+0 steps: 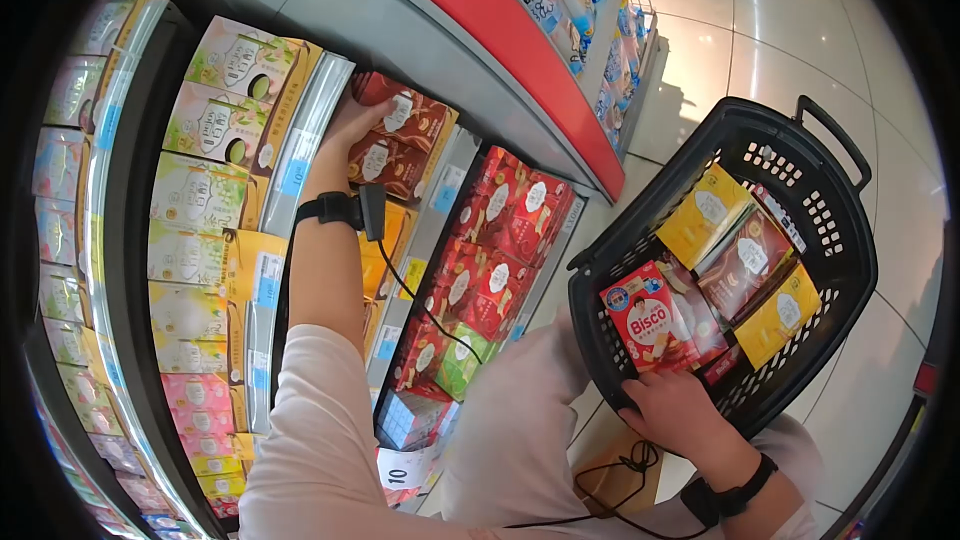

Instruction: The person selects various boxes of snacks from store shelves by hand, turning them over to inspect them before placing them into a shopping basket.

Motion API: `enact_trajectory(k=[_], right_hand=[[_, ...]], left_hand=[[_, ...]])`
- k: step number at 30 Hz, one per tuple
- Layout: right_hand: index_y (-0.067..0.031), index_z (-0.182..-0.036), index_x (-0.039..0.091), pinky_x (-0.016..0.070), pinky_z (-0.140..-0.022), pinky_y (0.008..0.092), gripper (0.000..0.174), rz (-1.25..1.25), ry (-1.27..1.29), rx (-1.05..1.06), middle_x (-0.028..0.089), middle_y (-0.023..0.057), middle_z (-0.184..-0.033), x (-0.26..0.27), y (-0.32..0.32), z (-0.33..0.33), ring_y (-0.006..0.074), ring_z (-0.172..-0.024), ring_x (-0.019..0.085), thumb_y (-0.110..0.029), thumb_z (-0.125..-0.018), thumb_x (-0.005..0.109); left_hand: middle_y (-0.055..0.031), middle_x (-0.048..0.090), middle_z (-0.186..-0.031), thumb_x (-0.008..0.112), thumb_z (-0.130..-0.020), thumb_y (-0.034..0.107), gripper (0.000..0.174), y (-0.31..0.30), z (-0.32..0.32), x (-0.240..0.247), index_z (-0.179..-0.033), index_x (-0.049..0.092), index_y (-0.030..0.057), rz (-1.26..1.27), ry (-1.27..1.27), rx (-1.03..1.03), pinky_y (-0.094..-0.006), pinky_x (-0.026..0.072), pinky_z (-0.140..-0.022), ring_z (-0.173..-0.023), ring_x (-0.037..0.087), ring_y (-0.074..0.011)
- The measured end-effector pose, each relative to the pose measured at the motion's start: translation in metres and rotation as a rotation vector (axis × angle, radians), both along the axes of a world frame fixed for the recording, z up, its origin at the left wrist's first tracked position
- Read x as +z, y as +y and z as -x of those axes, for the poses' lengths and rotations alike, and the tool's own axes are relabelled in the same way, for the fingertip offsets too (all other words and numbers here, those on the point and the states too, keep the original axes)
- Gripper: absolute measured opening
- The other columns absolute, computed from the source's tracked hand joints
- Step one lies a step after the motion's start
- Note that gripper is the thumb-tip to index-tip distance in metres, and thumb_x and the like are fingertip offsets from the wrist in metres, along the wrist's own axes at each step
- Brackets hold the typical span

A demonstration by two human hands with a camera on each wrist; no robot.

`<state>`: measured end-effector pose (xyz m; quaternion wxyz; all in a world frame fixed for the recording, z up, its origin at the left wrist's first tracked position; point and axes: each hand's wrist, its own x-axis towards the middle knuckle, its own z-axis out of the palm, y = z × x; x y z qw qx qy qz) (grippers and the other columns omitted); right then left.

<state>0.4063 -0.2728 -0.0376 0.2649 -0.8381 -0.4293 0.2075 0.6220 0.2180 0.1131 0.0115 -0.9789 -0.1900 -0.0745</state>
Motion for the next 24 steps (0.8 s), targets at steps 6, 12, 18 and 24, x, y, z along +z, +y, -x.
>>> enact_trajectory(k=[6, 12, 18, 24], right_hand=[[-0.0094, -0.098, 0.066, 0.0527, -0.070, 0.0373, 0.031, 0.076, 0.022, 0.026, 0.064, 0.0084, -0.085, 0.000, 0.009, -0.004, 0.0272, -0.080, 0.066, -0.032, -0.078, 0.070], [-0.0088, -0.096, 0.066, 0.0532, -0.071, 0.0377, 0.029, 0.082, 0.036, 0.039, 0.065, 0.0094, -0.085, -0.006, 0.015, -0.003, 0.0274, -0.082, 0.066, -0.032, -0.078, 0.069], [-0.0056, -0.101, 0.066, 0.0531, -0.072, 0.0378, 0.030, 0.000, 0.091, 0.034, 0.064, 0.0126, -0.085, -0.002, 0.027, -0.013, 0.0292, -0.081, 0.065, -0.026, -0.079, 0.069], [-0.0009, -0.104, 0.064, 0.0513, -0.071, 0.0342, 0.020, -0.474, 0.430, -0.159, 0.064, 0.0164, -0.092, 0.078, 0.117, -0.063, 0.0292, -0.081, 0.065, -0.008, -0.087, 0.060]], left_hand=[[-0.0187, 0.046, -0.141, 0.076, -0.070, 0.042, 0.090, -0.012, 0.005, 0.003, -0.141, 0.037, 0.0026, 0.008, -0.008, -0.053, -0.0356, 0.0309, -0.111, -0.132, 0.043, -0.0323], [-0.0198, 0.050, -0.136, 0.076, -0.072, 0.039, 0.083, -0.013, 0.006, 0.000, -0.138, 0.041, 0.0021, 0.005, -0.044, -0.059, -0.0377, 0.0345, -0.108, -0.128, 0.047, -0.0349], [-0.0197, 0.056, -0.128, 0.075, -0.073, 0.035, 0.072, -0.004, 0.006, -0.007, -0.132, 0.049, 0.0031, -0.056, -0.130, -0.050, -0.0396, 0.0407, -0.102, -0.120, 0.053, -0.0356], [-0.0206, 0.053, -0.133, 0.069, -0.074, 0.049, 0.076, -0.005, 0.012, 0.001, -0.133, 0.052, 0.0054, 0.184, -0.209, -0.110, -0.0388, 0.0364, -0.105, -0.125, 0.048, -0.0348]])
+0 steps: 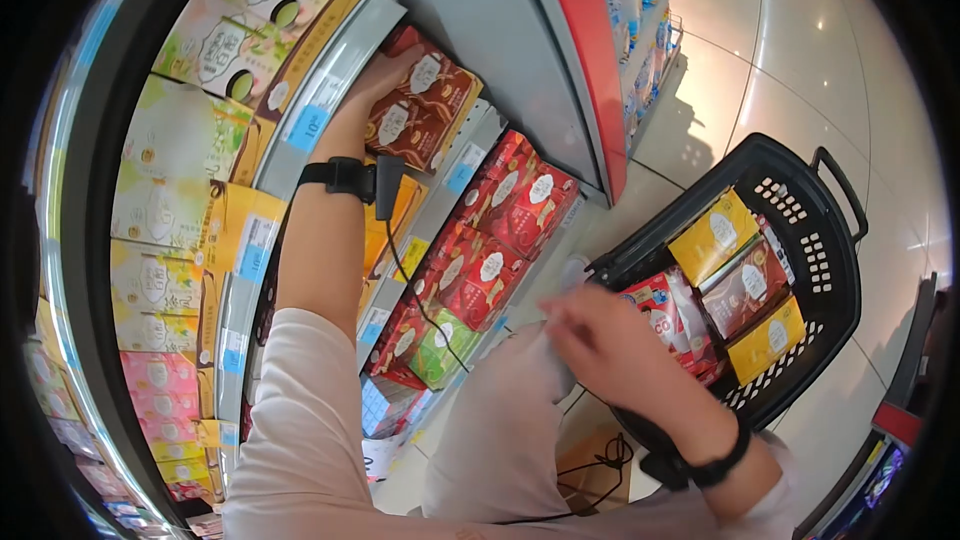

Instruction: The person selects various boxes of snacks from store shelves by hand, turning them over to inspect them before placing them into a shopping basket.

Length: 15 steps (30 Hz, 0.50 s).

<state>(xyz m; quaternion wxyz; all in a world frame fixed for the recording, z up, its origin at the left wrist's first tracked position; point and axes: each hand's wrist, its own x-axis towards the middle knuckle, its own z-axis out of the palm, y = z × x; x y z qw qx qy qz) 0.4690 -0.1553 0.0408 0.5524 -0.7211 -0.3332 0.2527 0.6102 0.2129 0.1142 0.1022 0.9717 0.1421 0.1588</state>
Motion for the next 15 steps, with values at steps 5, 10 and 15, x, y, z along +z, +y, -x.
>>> enact_trajectory(k=[5, 10, 15], right_hand=[[-0.0027, -0.091, 0.065, 0.0492, -0.080, 0.0407, 0.015, -0.135, -0.556, -0.284, 0.063, 0.0154, -0.090, -0.010, 0.152, -0.113, 0.0323, -0.090, 0.061, -0.010, -0.082, 0.056], [-0.0039, -0.080, 0.067, 0.0473, -0.086, 0.0419, 0.013, -0.015, -1.079, -0.184, 0.064, 0.0117, -0.088, -0.058, 0.226, -0.195, 0.0296, -0.092, 0.059, -0.013, -0.077, 0.058], [-0.0047, -0.080, 0.068, 0.0468, -0.087, 0.0411, 0.014, 0.038, -1.214, 0.000, 0.061, 0.0109, -0.086, -0.051, 0.234, -0.206, 0.0292, -0.092, 0.059, -0.015, -0.078, 0.058]], left_hand=[[-0.0203, 0.056, -0.129, 0.071, -0.072, 0.040, 0.069, -0.002, 0.000, 0.001, -0.130, 0.053, 0.0070, 0.020, 0.046, 0.010, -0.0394, 0.0412, -0.101, -0.120, 0.052, -0.0348], [-0.0219, 0.060, -0.121, 0.073, -0.070, 0.036, 0.066, 0.006, -0.006, -0.008, -0.124, 0.056, 0.0022, -0.016, 0.025, 0.006, -0.0388, 0.0457, -0.094, -0.111, 0.057, -0.0353], [-0.0229, 0.061, -0.117, 0.073, -0.071, 0.036, 0.065, 0.015, -0.009, -0.017, -0.122, 0.057, -0.0001, 0.022, 0.004, -0.015, -0.0386, 0.0471, -0.092, -0.107, 0.059, -0.0355]])
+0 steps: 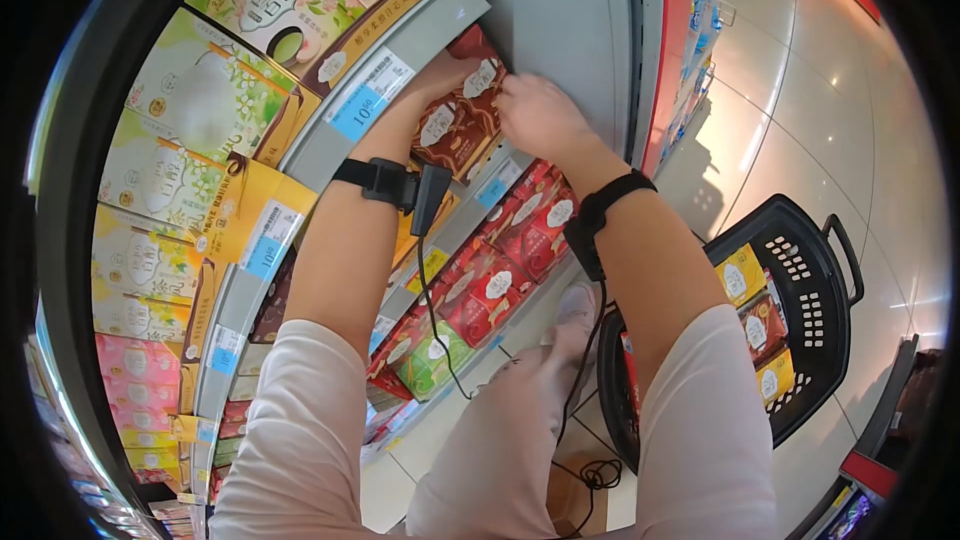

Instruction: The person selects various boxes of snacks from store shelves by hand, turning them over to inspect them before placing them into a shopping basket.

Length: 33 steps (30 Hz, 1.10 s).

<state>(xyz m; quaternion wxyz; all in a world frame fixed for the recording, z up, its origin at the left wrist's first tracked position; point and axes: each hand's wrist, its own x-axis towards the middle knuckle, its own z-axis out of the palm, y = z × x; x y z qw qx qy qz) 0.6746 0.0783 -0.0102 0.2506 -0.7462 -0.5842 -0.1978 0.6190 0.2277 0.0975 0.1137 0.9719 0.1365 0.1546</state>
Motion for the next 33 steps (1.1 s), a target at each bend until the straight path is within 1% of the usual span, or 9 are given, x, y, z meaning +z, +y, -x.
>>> enact_trajectory(k=[4, 6, 12, 15, 18, 24, 29, 31, 33], right_hand=[[-0.0022, -0.078, 0.064, 0.0461, -0.085, 0.0429, 0.014, -0.015, 0.096, 0.059, 0.058, 0.0133, -0.092, -0.001, 0.005, 0.003, 0.0318, -0.094, 0.057, -0.014, -0.080, 0.057], [-0.0022, -0.077, 0.063, 0.0458, -0.084, 0.0428, 0.016, 0.040, 0.106, 0.061, 0.058, 0.0130, -0.093, -0.002, 0.006, 0.005, 0.0316, -0.093, 0.057, -0.016, -0.082, 0.056], [-0.0071, -0.080, 0.070, 0.0446, -0.086, 0.0404, 0.022, 0.121, 0.063, -0.042, 0.061, 0.0077, -0.092, -0.002, 0.008, 0.012, 0.0249, -0.098, 0.058, -0.022, -0.086, 0.055], [-0.0092, -0.080, 0.071, 0.0442, -0.084, 0.0395, 0.024, 0.114, 0.052, -0.057, 0.062, 0.0050, -0.092, -0.003, 0.006, 0.013, 0.0227, -0.099, 0.057, -0.024, -0.086, 0.053], [-0.0104, -0.081, 0.071, 0.0434, -0.083, 0.0390, 0.026, 0.215, 0.043, -0.071, 0.064, 0.0026, -0.092, -0.001, 0.007, 0.014, 0.0209, -0.099, 0.055, -0.027, -0.087, 0.052], [-0.0117, -0.087, 0.072, 0.0449, -0.081, 0.0413, 0.029, 0.265, 0.082, -0.096, 0.065, 0.0021, -0.096, -0.001, 0.009, 0.018, 0.0212, -0.101, 0.054, -0.033, -0.089, 0.052], [-0.0111, -0.093, 0.071, 0.0459, -0.085, 0.0408, 0.033, 0.224, 0.107, -0.089, 0.064, 0.0052, -0.101, -0.004, -0.002, 0.027, 0.0226, -0.105, 0.055, -0.040, -0.087, 0.057], [-0.0106, -0.095, 0.071, 0.0460, -0.085, 0.0414, 0.031, 0.196, 0.094, -0.082, 0.064, 0.0055, -0.102, 0.006, -0.014, 0.032, 0.0233, -0.105, 0.055, -0.038, -0.086, 0.059], [-0.0101, -0.096, 0.070, 0.0461, -0.086, 0.0419, 0.029, 0.170, 0.086, -0.074, 0.063, 0.0058, -0.102, 0.016, -0.031, 0.042, 0.0239, -0.105, 0.055, -0.035, -0.085, 0.061]], left_hand=[[-0.0234, 0.062, -0.115, 0.073, -0.071, 0.036, 0.065, -0.002, 0.003, 0.002, -0.120, 0.057, -0.0014, 0.016, -0.005, -0.009, -0.0385, 0.0479, -0.090, -0.104, 0.061, -0.0356], [-0.0245, 0.065, -0.105, 0.074, -0.071, 0.037, 0.061, -0.006, 0.006, 0.005, -0.112, 0.060, -0.0062, 0.102, -0.016, -0.021, -0.0386, 0.0501, -0.084, -0.093, 0.064, -0.0358], [-0.0242, 0.066, -0.097, 0.072, -0.074, 0.039, 0.057, -0.005, 0.007, 0.001, -0.103, 0.063, -0.0092, -0.046, -0.039, -0.027, -0.0381, 0.0509, -0.080, -0.087, 0.065, -0.0339], [-0.0250, 0.066, -0.097, 0.071, -0.075, 0.039, 0.058, -0.011, 0.009, 0.012, -0.105, 0.062, -0.0098, 0.129, 0.147, 0.020, -0.0381, 0.0511, -0.079, -0.086, 0.065, -0.0329], [-0.0249, 0.066, -0.095, 0.070, -0.076, 0.039, 0.060, -0.006, 0.008, 0.001, -0.107, 0.061, -0.0107, -0.010, -0.030, -0.049, -0.0377, 0.0515, -0.078, -0.085, 0.066, -0.0328], [-0.0228, 0.067, -0.094, 0.069, -0.077, 0.040, 0.061, -0.004, 0.004, -0.004, -0.108, 0.060, -0.0114, -0.050, -0.010, 0.004, -0.0370, 0.0519, -0.077, -0.082, 0.066, -0.0332], [-0.0243, 0.066, -0.101, 0.070, -0.077, 0.044, 0.065, 0.003, -0.001, -0.005, -0.112, 0.059, -0.0104, -0.018, 0.075, -0.013, -0.0372, 0.0509, -0.082, -0.090, 0.066, -0.0336], [-0.0248, 0.066, -0.105, 0.070, -0.077, 0.046, 0.068, -0.005, 0.003, 0.001, -0.114, 0.058, -0.0099, 0.015, 0.078, -0.027, -0.0368, 0.0501, -0.084, -0.094, 0.066, -0.0334], [-0.0257, 0.063, -0.112, 0.070, -0.077, 0.052, 0.075, -0.013, 0.014, 0.004, -0.120, 0.056, -0.0083, 0.077, -0.095, -0.051, -0.0350, 0.0479, -0.089, -0.102, 0.063, -0.0343]])
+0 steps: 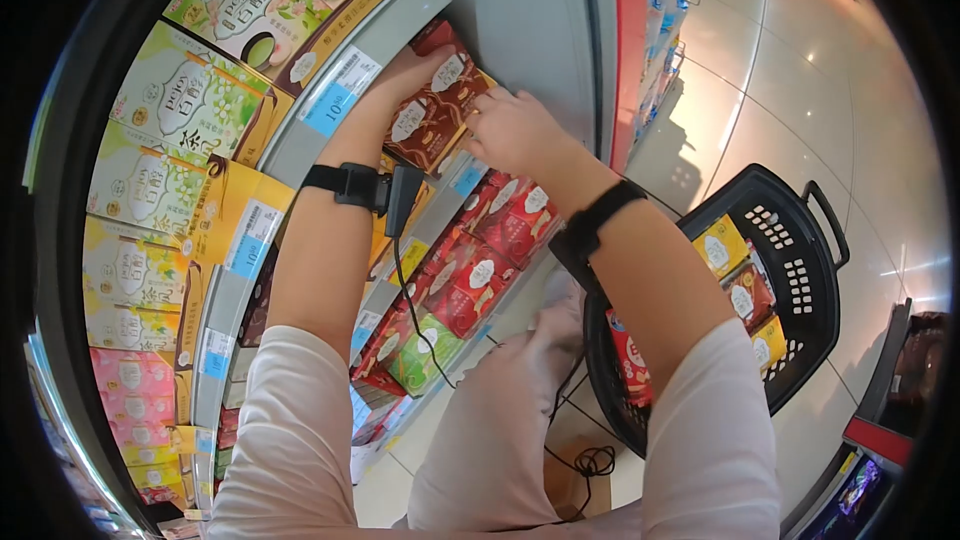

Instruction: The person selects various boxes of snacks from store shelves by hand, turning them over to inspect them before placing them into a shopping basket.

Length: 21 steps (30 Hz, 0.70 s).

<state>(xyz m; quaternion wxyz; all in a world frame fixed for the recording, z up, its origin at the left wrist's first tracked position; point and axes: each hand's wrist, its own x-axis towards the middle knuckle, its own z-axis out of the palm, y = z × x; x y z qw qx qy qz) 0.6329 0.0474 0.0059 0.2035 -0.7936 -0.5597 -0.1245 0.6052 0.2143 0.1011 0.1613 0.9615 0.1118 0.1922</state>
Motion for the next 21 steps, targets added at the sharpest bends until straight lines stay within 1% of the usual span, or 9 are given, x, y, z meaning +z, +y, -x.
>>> enact_trajectory(k=[1, 5, 7, 10, 14, 15, 17, 18, 21], right_hand=[[-0.0082, -0.097, 0.069, 0.0464, -0.086, 0.0418, 0.027, -0.035, 0.015, 0.012, 0.062, 0.0079, -0.104, 0.007, -0.014, 0.007, 0.0256, -0.106, 0.055, -0.031, -0.085, 0.061], [-0.0063, -0.096, 0.067, 0.0478, -0.085, 0.0400, 0.022, -0.140, 0.102, 0.049, 0.061, 0.0088, -0.101, 0.037, -0.096, 0.049, 0.0273, -0.101, 0.057, -0.024, -0.082, 0.065], [-0.0047, -0.095, 0.066, 0.0493, -0.085, 0.0379, 0.020, -0.113, 0.238, -0.002, 0.062, 0.0112, -0.102, 0.056, -0.151, 0.078, 0.0293, -0.099, 0.059, -0.020, -0.083, 0.065], [-0.0035, -0.095, 0.066, 0.0504, -0.084, 0.0391, 0.019, -0.155, 0.364, -0.158, 0.063, 0.0122, -0.103, 0.056, -0.217, 0.108, 0.0311, -0.098, 0.060, -0.016, -0.082, 0.066], [-0.0044, -0.093, 0.067, 0.0511, -0.081, 0.0398, 0.016, -0.147, 0.494, -0.335, 0.065, 0.0103, -0.100, 0.035, -0.265, 0.147, 0.0309, -0.096, 0.061, -0.016, -0.081, 0.066], [-0.0048, -0.098, 0.068, 0.0515, -0.082, 0.0389, 0.018, -0.136, 0.539, -0.281, 0.065, 0.0133, -0.098, 0.027, -0.267, 0.157, 0.0319, -0.092, 0.063, -0.010, -0.081, 0.067], [-0.0058, -0.095, 0.067, 0.0508, -0.082, 0.0390, 0.021, -0.015, 0.571, -0.240, 0.064, 0.0099, -0.096, 0.022, -0.257, 0.182, 0.0287, -0.093, 0.061, -0.013, -0.076, 0.069], [-0.0072, -0.093, 0.065, 0.0502, -0.083, 0.0387, 0.019, 0.093, 0.521, -0.101, 0.063, 0.0082, -0.096, 0.006, -0.249, 0.192, 0.0268, -0.094, 0.061, -0.018, -0.077, 0.068], [-0.0096, -0.083, 0.061, 0.0483, -0.075, 0.0358, 0.015, 0.028, 0.515, -0.011, 0.059, 0.0050, -0.084, 0.008, -0.231, 0.225, 0.0237, -0.084, 0.060, -0.025, -0.083, 0.064]], left_hand=[[-0.0252, 0.060, -0.119, 0.068, -0.078, 0.055, 0.077, 0.001, 0.001, 0.000, -0.125, 0.055, -0.0046, 0.029, 0.019, 0.006, -0.0352, 0.0445, -0.095, -0.111, 0.058, -0.0347], [-0.0214, 0.059, -0.125, 0.067, -0.080, 0.053, 0.069, -0.003, 0.020, 0.001, -0.126, 0.056, 0.0021, 0.149, -0.031, 0.011, -0.0372, 0.0426, -0.098, -0.116, 0.055, -0.0352], [-0.0129, 0.066, -0.112, 0.072, -0.080, 0.042, 0.055, -0.011, 0.039, 0.017, -0.119, 0.061, 0.0062, -0.033, -0.078, 0.012, -0.0387, 0.0472, -0.089, -0.101, 0.062, -0.0255], [-0.0130, 0.060, -0.124, 0.067, -0.082, 0.049, 0.059, 0.009, 0.041, 0.007, -0.125, 0.059, 0.0100, 0.044, -0.032, -0.009, -0.0372, 0.0419, -0.098, -0.115, 0.055, -0.0324], [-0.0137, 0.061, -0.122, 0.066, -0.083, 0.053, 0.061, 0.047, 0.022, -0.017, -0.121, 0.061, 0.0057, 0.379, 0.185, -0.015, -0.0357, 0.0407, -0.099, -0.115, 0.055, -0.0273], [-0.0138, 0.060, -0.123, 0.065, -0.083, 0.054, 0.065, 0.040, 0.025, -0.010, -0.123, 0.060, 0.0031, 0.440, 0.226, -0.069, -0.0351, 0.0388, -0.101, -0.116, 0.054, -0.0271], [-0.0162, 0.055, -0.133, 0.064, -0.083, 0.055, 0.070, 0.068, 0.010, -0.020, -0.129, 0.056, 0.0020, 0.084, 0.156, 0.001, -0.0352, 0.0354, -0.105, -0.124, 0.050, -0.0305], [-0.0174, 0.055, -0.133, 0.064, -0.084, 0.054, 0.069, 0.087, 0.002, -0.025, -0.129, 0.056, 0.0022, -0.005, 0.133, 0.004, -0.0359, 0.0357, -0.105, -0.125, 0.050, -0.0320], [-0.0170, 0.058, -0.129, 0.067, -0.084, 0.049, 0.064, 0.062, 0.011, -0.003, -0.128, 0.057, 0.0029, -0.221, 0.116, -0.007, -0.0369, 0.0399, -0.101, -0.119, 0.054, -0.0323]])
